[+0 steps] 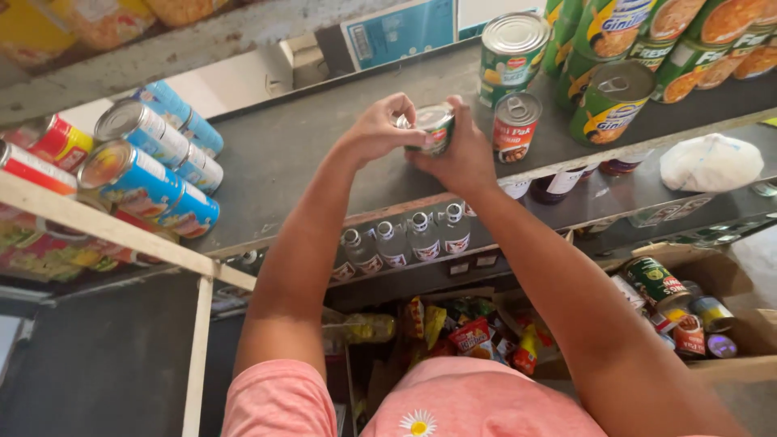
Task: Organizing and rearranging various canned goods on metal shelves.
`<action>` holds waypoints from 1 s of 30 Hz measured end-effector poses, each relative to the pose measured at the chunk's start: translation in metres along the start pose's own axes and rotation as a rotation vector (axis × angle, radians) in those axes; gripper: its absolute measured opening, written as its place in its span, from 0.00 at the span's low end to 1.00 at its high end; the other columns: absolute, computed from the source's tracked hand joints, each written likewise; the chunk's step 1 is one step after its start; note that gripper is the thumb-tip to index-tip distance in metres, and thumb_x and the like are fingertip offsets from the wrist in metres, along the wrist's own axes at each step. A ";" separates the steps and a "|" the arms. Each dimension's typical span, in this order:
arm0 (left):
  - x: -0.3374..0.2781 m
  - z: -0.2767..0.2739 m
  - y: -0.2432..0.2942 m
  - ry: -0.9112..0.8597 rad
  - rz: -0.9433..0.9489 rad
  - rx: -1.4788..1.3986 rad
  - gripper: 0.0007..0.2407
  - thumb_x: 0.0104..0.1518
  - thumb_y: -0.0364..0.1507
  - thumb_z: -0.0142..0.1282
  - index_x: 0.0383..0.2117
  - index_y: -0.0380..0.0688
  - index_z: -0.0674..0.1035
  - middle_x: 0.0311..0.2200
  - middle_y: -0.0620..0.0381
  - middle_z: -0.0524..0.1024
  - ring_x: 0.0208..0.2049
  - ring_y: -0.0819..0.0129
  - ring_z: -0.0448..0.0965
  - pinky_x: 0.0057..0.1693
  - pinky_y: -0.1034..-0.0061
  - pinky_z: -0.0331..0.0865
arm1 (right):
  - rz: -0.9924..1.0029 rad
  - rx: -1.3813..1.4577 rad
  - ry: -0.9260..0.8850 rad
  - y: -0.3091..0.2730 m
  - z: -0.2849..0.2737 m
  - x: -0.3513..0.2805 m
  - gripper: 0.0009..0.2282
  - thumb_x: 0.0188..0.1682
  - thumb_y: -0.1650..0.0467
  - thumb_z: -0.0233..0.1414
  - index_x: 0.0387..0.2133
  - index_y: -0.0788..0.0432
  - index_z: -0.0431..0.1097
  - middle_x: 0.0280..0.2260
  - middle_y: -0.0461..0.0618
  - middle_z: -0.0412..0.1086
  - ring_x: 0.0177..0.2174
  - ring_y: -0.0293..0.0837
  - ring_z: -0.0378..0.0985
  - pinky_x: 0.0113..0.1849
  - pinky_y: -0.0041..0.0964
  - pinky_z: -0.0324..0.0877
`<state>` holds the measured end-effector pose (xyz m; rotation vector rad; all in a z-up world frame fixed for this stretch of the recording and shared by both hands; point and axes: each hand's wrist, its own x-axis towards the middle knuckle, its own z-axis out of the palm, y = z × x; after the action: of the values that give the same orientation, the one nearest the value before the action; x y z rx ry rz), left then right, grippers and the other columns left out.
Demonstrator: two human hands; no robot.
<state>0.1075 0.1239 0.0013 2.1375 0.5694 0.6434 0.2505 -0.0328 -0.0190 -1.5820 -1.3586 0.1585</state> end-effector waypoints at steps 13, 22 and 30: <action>0.137 0.093 0.045 0.224 0.111 0.245 0.46 0.37 0.41 0.76 0.65 0.46 0.59 0.60 0.36 0.66 0.61 0.43 0.69 0.63 0.63 0.66 | -0.058 -0.084 0.068 0.004 0.007 0.002 0.41 0.35 0.55 0.68 0.55 0.63 0.52 0.42 0.71 0.72 0.38 0.71 0.76 0.35 0.62 0.70; 0.149 0.105 0.045 0.341 0.044 0.236 0.48 0.29 0.44 0.78 0.60 0.45 0.62 0.52 0.44 0.75 0.54 0.53 0.77 0.58 0.67 0.71 | 0.073 -0.182 0.026 0.037 0.028 0.008 0.29 0.52 0.60 0.54 0.56 0.67 0.47 0.39 0.73 0.73 0.36 0.72 0.77 0.35 0.63 0.71; 0.074 0.027 0.039 0.461 -0.047 -0.391 0.38 0.39 0.43 0.74 0.57 0.45 0.66 0.44 0.53 0.76 0.42 0.65 0.83 0.46 0.66 0.81 | -0.036 -0.110 0.090 0.010 0.010 0.001 0.43 0.31 0.59 0.73 0.56 0.58 0.53 0.47 0.68 0.70 0.42 0.67 0.77 0.40 0.56 0.73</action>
<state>0.1876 0.1300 0.0361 1.6101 0.6719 1.1333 0.2513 -0.0248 -0.0307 -1.6348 -1.3446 -0.0097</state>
